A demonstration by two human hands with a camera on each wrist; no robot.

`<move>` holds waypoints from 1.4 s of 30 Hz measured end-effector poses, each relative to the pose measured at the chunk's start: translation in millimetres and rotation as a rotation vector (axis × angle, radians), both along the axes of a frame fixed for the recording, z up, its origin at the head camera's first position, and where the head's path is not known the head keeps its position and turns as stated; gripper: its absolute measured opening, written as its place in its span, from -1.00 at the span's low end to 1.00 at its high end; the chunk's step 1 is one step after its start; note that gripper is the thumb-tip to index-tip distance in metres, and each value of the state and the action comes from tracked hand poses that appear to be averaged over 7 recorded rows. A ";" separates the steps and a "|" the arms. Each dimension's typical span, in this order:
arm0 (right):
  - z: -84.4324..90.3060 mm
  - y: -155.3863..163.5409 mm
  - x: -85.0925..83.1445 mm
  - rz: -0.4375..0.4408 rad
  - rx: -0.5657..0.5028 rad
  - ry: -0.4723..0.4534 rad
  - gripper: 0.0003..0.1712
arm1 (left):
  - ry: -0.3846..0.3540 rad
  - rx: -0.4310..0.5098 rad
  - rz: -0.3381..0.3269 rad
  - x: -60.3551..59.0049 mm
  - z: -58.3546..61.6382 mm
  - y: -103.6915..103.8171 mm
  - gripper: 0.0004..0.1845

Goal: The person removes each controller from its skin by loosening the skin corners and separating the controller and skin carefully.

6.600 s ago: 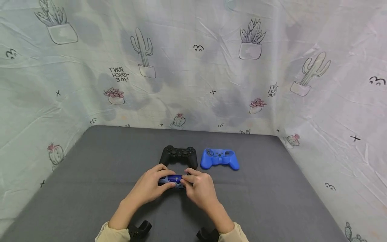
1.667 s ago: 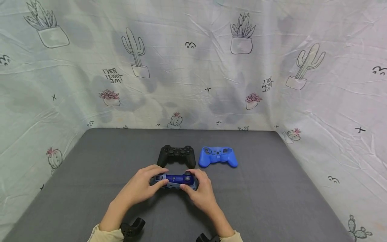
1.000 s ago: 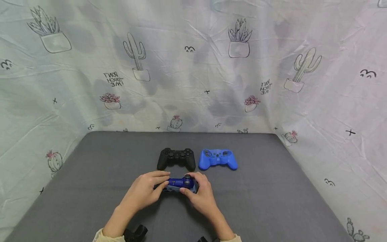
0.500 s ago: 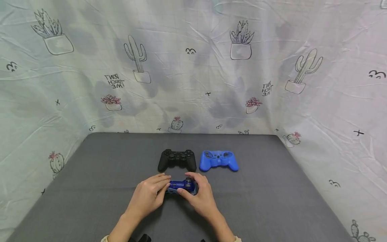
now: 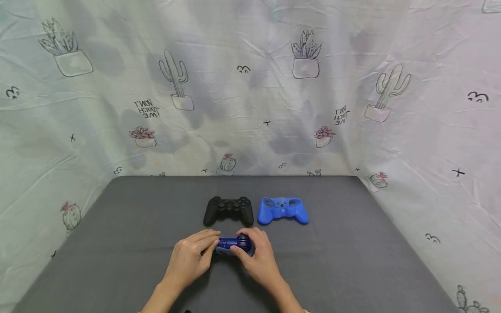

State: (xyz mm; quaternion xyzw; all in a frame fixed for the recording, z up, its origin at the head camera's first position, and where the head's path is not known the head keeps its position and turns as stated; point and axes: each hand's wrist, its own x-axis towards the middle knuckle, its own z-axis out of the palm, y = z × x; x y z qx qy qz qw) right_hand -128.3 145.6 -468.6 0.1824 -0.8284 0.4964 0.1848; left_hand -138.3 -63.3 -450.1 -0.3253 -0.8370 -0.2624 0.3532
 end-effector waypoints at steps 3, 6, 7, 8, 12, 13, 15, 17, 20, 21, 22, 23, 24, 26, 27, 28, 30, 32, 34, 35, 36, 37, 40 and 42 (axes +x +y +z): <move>0.5 -1.1 0.4 -0.002 0.000 -0.006 -0.64 | 0.017 0.025 0.002 0.5 -0.5 1.1 -0.89; 0.8 -1.6 0.3 -0.011 -0.003 -0.005 -0.64 | 0.023 0.071 0.003 0.0 -0.8 3.2 -0.92; 0.7 -1.6 0.0 -0.014 -0.004 -0.002 -0.64 | 0.017 0.092 0.005 -0.2 -0.7 3.9 -0.93; 0.7 -1.6 -0.2 -0.017 -0.004 0.002 -0.64 | 0.009 0.118 0.004 -0.3 -0.8 4.4 -0.93; 0.2 -1.5 -1.4 -0.024 0.002 0.043 -0.65 | -0.040 0.241 0.031 -0.2 -2.0 5.3 -0.93; -0.3 -1.6 -1.0 -0.023 0.005 0.056 -0.65 | -0.047 0.276 0.041 0.3 -3.1 5.2 -0.92; -1.5 -1.6 -0.1 -0.021 0.011 0.083 -0.65 | -0.058 0.336 0.067 1.3 -5.2 4.6 -0.92; -2.6 -1.3 0.7 -0.019 0.012 0.106 -0.65 | -0.051 0.386 0.090 1.3 -7.0 4.1 -0.91; -3.4 -1.0 1.8 -0.023 0.012 0.127 -0.66 | -0.031 0.432 0.121 0.1 -8.8 3.1 -0.91; -3.4 -1.1 2.0 -0.024 0.011 0.131 -0.65 | -0.021 0.447 0.129 -0.5 -9.2 2.7 -0.90; -3.3 -1.1 2.0 -0.025 0.010 0.136 -0.65 | -0.020 0.462 0.136 -1.2 -9.5 2.1 -0.90; -3.0 -1.2 1.8 -0.027 0.007 0.137 -0.65 | -0.025 0.481 0.139 -1.9 -9.7 1.4 -0.90; -2.5 -1.5 1.5 -0.031 0.008 0.134 -0.65 | -0.038 0.503 0.144 -2.6 -9.4 0.6 -0.90; -1.2 -2.4 0.1 -0.033 0.010 0.129 -0.65 | -0.063 0.544 0.156 -3.5 -8.5 -1.2 -0.92; -0.1 -2.9 -0.7 -0.033 0.011 0.124 -0.65 | -0.074 0.566 0.162 -3.8 -7.9 -2.3 -0.94; -0.1 -3.0 -1.1 -0.038 0.017 0.121 -0.65 | -0.095 0.593 0.163 -4.4 -8.1 -2.6 -0.95; 0.4 -3.1 -1.6 -0.045 0.021 0.107 -0.65 | -0.115 0.631 0.168 -5.0 -8.4 -3.0 -0.96; 0.6 -3.0 -1.3 -0.054 0.019 0.090 -0.66 | -0.133 0.666 0.167 -5.1 -9.8 -3.0 -0.96; 1.0 -2.8 -0.8 -0.067 0.019 0.075 -0.66 | -0.158 0.692 0.166 -4.8 -10.8 -3.4 -0.96; 1.7 -2.6 -0.6 -0.075 0.016 0.064 -0.66 | -0.163 0.695 0.171 -4.4 -11.0 -4.0 -0.95; 2.0 -2.6 -0.3 -0.084 0.017 0.058 -0.66 | -0.169 0.698 0.179 -4.1 -11.5 -4.7 -0.95; 2.4 -2.8 0.1 -0.092 0.021 0.053 -0.66 | -0.177 0.706 0.190 -3.3 -11.7 -5.6 -0.95; 2.9 -3.6 0.8 -0.108 0.036 0.046 -0.65 | -0.191 0.711 0.226 -0.9 -12.4 -10.1 -0.97; 4.2 -4.9 0.2 -0.105 0.039 0.041 -0.66 | -0.191 0.706 0.241 -0.4 -12.2 -13.2 -0.97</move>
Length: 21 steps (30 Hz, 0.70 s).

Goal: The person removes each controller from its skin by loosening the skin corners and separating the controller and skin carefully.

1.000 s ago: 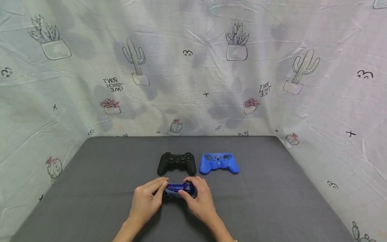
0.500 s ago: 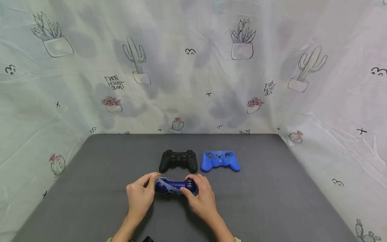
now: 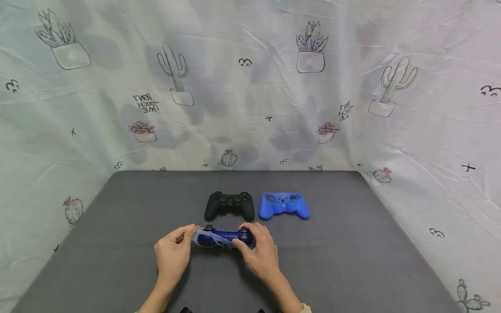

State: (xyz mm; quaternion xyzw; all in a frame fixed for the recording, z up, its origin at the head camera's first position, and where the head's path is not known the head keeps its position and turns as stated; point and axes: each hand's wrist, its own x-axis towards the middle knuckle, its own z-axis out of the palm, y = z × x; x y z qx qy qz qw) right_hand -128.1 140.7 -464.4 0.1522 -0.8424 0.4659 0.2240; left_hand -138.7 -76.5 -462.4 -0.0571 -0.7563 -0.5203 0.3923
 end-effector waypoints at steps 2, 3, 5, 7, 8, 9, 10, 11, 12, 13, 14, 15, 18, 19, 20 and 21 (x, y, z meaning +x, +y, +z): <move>-0.9 -2.0 0.1 0.005 -0.003 -0.001 -0.66 | 0.002 -0.018 0.005 1.2 -1.5 -2.8 -0.96; -1.4 -2.5 -0.1 0.006 -0.009 0.000 -0.66 | 0.011 -0.041 0.009 1.4 -2.7 -3.2 -0.96; -2.7 -3.0 0.3 0.007 -0.020 0.001 -0.65 | 0.031 -0.086 -0.001 2.0 -5.6 -2.3 -0.96; -3.1 -2.7 -0.3 0.015 -0.028 0.009 -0.64 | 0.058 -0.134 -0.008 2.1 -6.8 -0.2 -0.96; -2.2 -2.8 -1.0 0.022 -0.031 0.011 -0.64 | 0.072 -0.160 -0.012 1.8 -6.0 0.5 -0.96; -1.6 -3.3 -1.8 0.031 -0.036 0.008 -0.64 | 0.085 -0.181 -0.017 1.9 -4.9 0.9 -0.96; -2.0 -2.7 -1.6 0.039 -0.039 0.004 -0.64 | 0.090 -0.193 -0.028 2.9 -4.4 2.2 -0.95; -2.3 -2.6 -1.6 0.047 -0.037 0.002 -0.65 | 0.097 -0.200 -0.034 3.7 -4.1 2.9 -0.95; -2.5 -2.7 -1.8 0.054 -0.035 0.000 -0.65 | 0.104 -0.209 -0.036 4.4 -3.3 3.4 -0.94; -2.6 -3.0 -1.9 0.059 -0.032 0.000 -0.65 | 0.111 -0.211 -0.041 4.8 -2.3 3.5 -0.93; -2.6 -3.3 -2.0 0.063 -0.031 -0.001 -0.65 | 0.108 -0.209 -0.051 5.4 -1.1 3.4 -0.92; -2.6 -3.5 -2.2 0.065 -0.030 0.003 -0.64 | 0.106 -0.206 -0.063 5.7 -0.3 3.6 -0.90; -2.8 -2.8 -2.3 0.066 -0.023 0.010 -0.63 | 0.071 -0.216 -0.108 7.0 0.4 5.5 -0.84; -2.9 -2.2 -2.1 0.066 -0.028 0.002 -0.63 | 0.052 -0.231 -0.116 7.6 0.3 6.4 -0.82; -3.1 -1.6 -2.0 0.065 -0.031 -0.009 -0.62 | 0.032 -0.248 -0.122 8.4 0.0 7.5 -0.78; -3.2 -1.0 -1.8 0.063 -0.032 -0.018 -0.62 | 0.018 -0.270 -0.123 8.9 -0.4 8.7 -0.74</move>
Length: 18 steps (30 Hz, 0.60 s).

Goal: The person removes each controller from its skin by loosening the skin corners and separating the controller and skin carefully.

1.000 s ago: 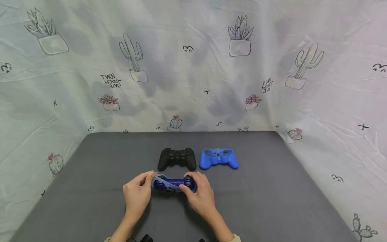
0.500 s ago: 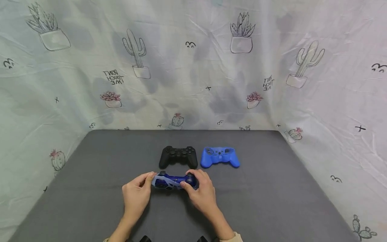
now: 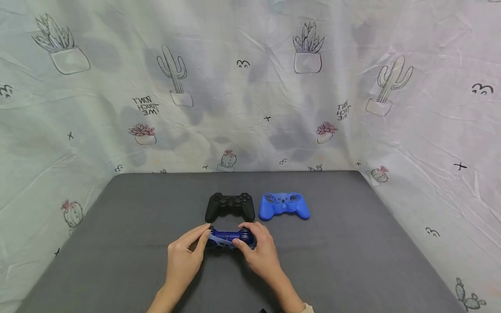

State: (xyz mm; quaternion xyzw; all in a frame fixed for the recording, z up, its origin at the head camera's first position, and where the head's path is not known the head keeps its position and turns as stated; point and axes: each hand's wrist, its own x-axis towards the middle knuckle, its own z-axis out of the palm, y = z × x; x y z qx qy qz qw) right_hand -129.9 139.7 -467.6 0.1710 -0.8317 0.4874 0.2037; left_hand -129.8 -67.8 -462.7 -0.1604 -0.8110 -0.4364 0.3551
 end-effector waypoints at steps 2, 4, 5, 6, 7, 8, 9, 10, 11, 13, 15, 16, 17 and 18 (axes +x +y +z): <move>1.0 1.2 -0.6 0.001 0.003 -0.018 -0.63 | -0.014 -0.031 0.010 0.2 0.5 2.0 -0.68; 1.9 2.1 -0.5 0.002 0.002 -0.042 -0.63 | -0.021 -0.034 0.013 -0.2 0.6 3.1 -0.63; 2.1 2.3 -0.3 0.003 0.003 -0.046 -0.63 | -0.020 -0.030 0.005 -0.5 0.4 3.2 -0.62; 2.5 2.6 -0.2 0.002 0.001 -0.051 -0.63 | -0.016 -0.028 -0.007 -1.1 0.3 2.9 -0.63; 2.9 2.7 -0.2 0.000 -0.001 -0.054 -0.63 | -0.008 -0.025 -0.025 -1.8 0.3 2.3 -0.64; 3.4 2.8 -0.3 -0.002 -0.003 -0.056 -0.63 | 0.002 -0.028 -0.047 -2.8 0.3 1.0 -0.66; 4.0 2.9 -0.4 -0.006 -0.008 -0.065 -0.63 | 0.013 -0.037 -0.070 -3.8 0.3 -0.6 -0.67; 4.3 2.9 -0.5 -0.011 -0.010 -0.067 -0.63 | 0.028 -0.051 -0.095 -4.9 0.6 -2.8 -0.68; 4.6 2.8 -0.6 -0.013 -0.012 -0.070 -0.63 | 0.045 -0.064 -0.124 -5.9 0.8 -5.4 -0.69; 4.4 2.5 -1.0 -0.019 -0.012 -0.075 -0.63 | 0.071 -0.086 -0.181 -7.7 1.6 -11.3 -0.69; 3.9 2.0 -1.4 -0.020 -0.014 -0.075 -0.63 | 0.088 -0.100 -0.229 -8.8 2.0 -16.5 -0.67; 3.6 1.7 -1.7 -0.020 -0.015 -0.074 -0.63 | 0.100 -0.102 -0.250 -9.1 2.1 -18.5 -0.67; 3.4 1.5 -2.1 -0.019 -0.016 -0.073 -0.63 | 0.110 -0.101 -0.264 -9.4 2.0 -19.8 -0.66; 3.2 1.3 -2.5 -0.021 -0.016 -0.072 -0.63 | 0.120 -0.101 -0.272 -9.5 1.8 -20.6 -0.66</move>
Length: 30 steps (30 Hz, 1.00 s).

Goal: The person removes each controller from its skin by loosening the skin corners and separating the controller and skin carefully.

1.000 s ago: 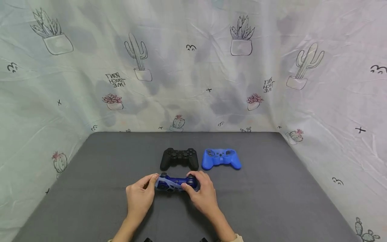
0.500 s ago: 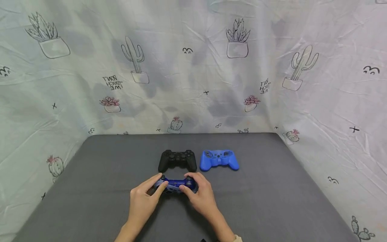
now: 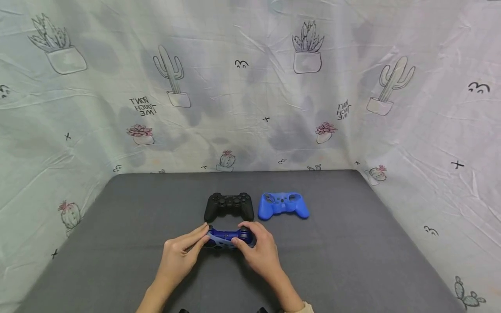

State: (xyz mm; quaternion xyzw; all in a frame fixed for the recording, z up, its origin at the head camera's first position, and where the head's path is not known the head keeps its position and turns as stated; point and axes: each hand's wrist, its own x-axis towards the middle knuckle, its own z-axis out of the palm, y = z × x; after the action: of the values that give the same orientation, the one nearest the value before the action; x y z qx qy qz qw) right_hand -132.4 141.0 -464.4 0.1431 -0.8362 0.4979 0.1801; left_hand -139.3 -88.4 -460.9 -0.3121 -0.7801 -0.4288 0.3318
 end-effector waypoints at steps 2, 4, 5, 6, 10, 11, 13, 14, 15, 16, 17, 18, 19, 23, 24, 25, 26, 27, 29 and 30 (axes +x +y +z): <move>-0.4 -0.2 -1.3 -0.005 0.002 0.006 -0.63 | 0.024 0.003 0.000 -0.4 -1.0 -0.6 -0.68; -0.5 -0.1 -2.8 -0.011 0.005 0.009 -0.63 | 0.058 0.001 0.010 -0.8 -1.5 -1.4 -0.69; -0.3 0.0 -3.7 -0.014 0.007 0.008 -0.64 | 0.074 -0.004 0.019 -1.2 -1.8 -2.4 -0.70; -0.1 0.2 -4.5 -0.016 0.009 0.008 -0.64 | 0.090 -0.010 0.024 -1.6 -2.0 -3.8 -0.70; 2.1 1.0 -7.0 -0.023 0.006 -0.017 -0.64 | 0.126 -0.039 0.018 -3.8 -2.8 -13.2 -0.71; 2.5 1.4 -7.4 -0.025 0.005 -0.024 -0.64 | 0.120 -0.039 0.008 -4.2 -3.2 -16.1 -0.71; 2.7 2.3 -8.2 -0.029 -0.003 -0.038 -0.64 | 0.093 -0.034 -0.013 -5.0 -4.6 -21.5 -0.72; 2.7 2.8 -8.4 -0.032 -0.005 -0.040 -0.65 | 0.077 -0.033 -0.020 -5.3 -5.4 -23.6 -0.73; 2.2 3.4 -8.9 -0.037 -0.006 -0.041 -0.66 | 0.059 -0.032 -0.024 -5.5 -6.2 -25.3 -0.74; 2.2 3.4 -9.2 -0.039 -0.010 -0.042 -0.66 | 0.040 -0.033 -0.027 -5.5 -6.5 -27.0 -0.75; 2.1 3.4 -9.6 -0.041 -0.013 -0.041 -0.67 | 0.021 -0.033 -0.031 -5.4 -6.7 -28.1 -0.75; 1.9 3.4 -10.0 -0.042 -0.015 -0.041 -0.68 | 0.007 -0.039 -0.027 -5.3 -6.9 -28.6 -0.76; 1.8 3.3 -10.3 -0.044 -0.016 -0.044 -0.68 | -0.003 -0.043 -0.021 -5.1 -6.8 -28.5 -0.77; 1.4 3.2 -10.5 -0.035 -0.027 -0.089 -0.61 | -0.025 -0.050 0.025 -2.8 -6.6 -24.3 -0.75; 1.3 3.5 -10.3 -0.029 -0.027 -0.106 -0.58 | -0.026 -0.050 0.046 -1.9 -6.9 -22.7 -0.75; 0.7 4.2 -10.1 -0.023 -0.026 -0.124 -0.55 | -0.028 -0.048 0.068 -1.0 -7.1 -20.9 -0.74; 0.0 5.0 -10.1 -0.017 -0.023 -0.142 -0.52 | -0.030 -0.050 0.094 -0.2 -7.5 -18.9 -0.73; 0.1 5.9 -9.6 -0.004 -0.022 -0.157 -0.48 | -0.032 -0.050 0.119 0.6 -7.9 -16.9 -0.72; -0.5 8.1 -9.4 0.020 -0.016 -0.195 -0.44 | -0.047 -0.051 0.166 1.9 -9.1 -13.2 -0.70; -0.6 9.3 -9.2 0.036 -0.012 -0.214 -0.42 | -0.063 -0.050 0.182 2.3 -9.9 -11.4 -0.68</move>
State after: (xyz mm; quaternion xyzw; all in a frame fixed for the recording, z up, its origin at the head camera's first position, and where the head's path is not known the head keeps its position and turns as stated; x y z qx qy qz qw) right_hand -141.6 150.4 -465.1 0.1031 -0.8448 0.5187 0.0818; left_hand -137.0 -99.9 -470.8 -0.2341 -0.8258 -0.3870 0.3368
